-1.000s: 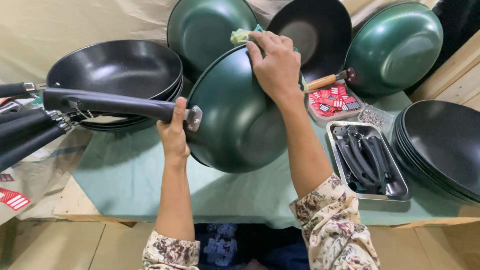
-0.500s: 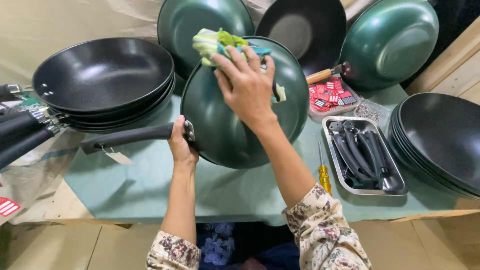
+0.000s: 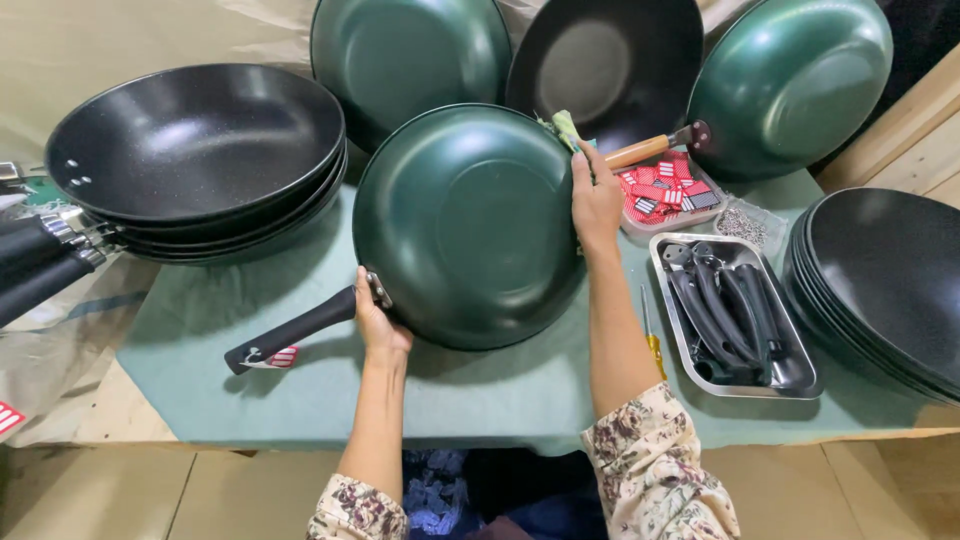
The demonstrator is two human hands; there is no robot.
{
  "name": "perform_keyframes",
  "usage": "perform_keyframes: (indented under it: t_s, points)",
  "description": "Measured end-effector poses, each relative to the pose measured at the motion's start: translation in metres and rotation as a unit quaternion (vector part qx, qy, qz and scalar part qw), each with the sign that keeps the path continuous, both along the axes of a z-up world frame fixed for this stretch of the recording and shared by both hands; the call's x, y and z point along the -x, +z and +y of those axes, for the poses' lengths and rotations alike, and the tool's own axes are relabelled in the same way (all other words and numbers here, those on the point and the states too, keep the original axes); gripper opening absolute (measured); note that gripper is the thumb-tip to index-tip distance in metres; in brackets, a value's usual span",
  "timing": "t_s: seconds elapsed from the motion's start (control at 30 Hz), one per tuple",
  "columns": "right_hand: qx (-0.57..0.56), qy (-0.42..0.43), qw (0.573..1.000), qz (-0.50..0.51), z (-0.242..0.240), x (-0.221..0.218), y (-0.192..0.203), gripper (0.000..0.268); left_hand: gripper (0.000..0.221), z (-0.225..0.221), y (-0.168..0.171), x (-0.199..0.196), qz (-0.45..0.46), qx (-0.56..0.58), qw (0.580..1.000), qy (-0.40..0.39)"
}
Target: Cleaning woks with a cloth and then attaching a handle to one using a screwdriver
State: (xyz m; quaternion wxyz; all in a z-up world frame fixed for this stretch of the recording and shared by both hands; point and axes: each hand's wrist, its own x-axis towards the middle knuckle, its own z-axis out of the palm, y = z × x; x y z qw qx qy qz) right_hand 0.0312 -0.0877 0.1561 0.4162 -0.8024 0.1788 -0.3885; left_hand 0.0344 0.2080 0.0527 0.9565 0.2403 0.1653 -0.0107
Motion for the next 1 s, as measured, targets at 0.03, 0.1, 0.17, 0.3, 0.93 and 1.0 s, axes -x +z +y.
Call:
perform_keyframes:
  t_s: [0.03, 0.1, 0.17, 0.3, 0.93, 1.0]
  points:
    - [0.0, 0.002, 1.0, 0.001, 0.009, 0.001, 0.001, 0.033, 0.028, 0.002, -0.004, 0.001, 0.001, 0.0, 1.0, 0.002]
    - [0.126, -0.002, 0.99, -0.058, 0.024, 0.004, 0.005, 0.033, 0.033, 0.003, -0.01, 0.0, 0.035, -0.005, 0.999, 0.01]
    - [0.229, -0.065, 0.97, -0.043, 0.051, 0.001, -0.003, 0.035, 0.032, 0.004, -0.017, -0.007, 0.038, -0.008, 0.999, 0.015]
    - [0.485, -0.093, 0.864, -0.103, 0.116, 0.016, -0.017, 0.044, 0.032, 0.003, -0.014, -0.003, 0.049, -0.002, 0.999, 0.022]
    - [0.483, -0.061, 0.87, -0.077, 0.133, -0.01, -0.018, 0.041, 0.032, 0.008, -0.019, 0.006, 0.067, 0.012, 0.996, 0.054]
    - [0.502, 0.026, 0.857, -0.114, 0.164, 0.015, -0.026, 0.042, 0.031, 0.008, -0.02, 0.005, 0.052, 0.027, 0.997, 0.06]
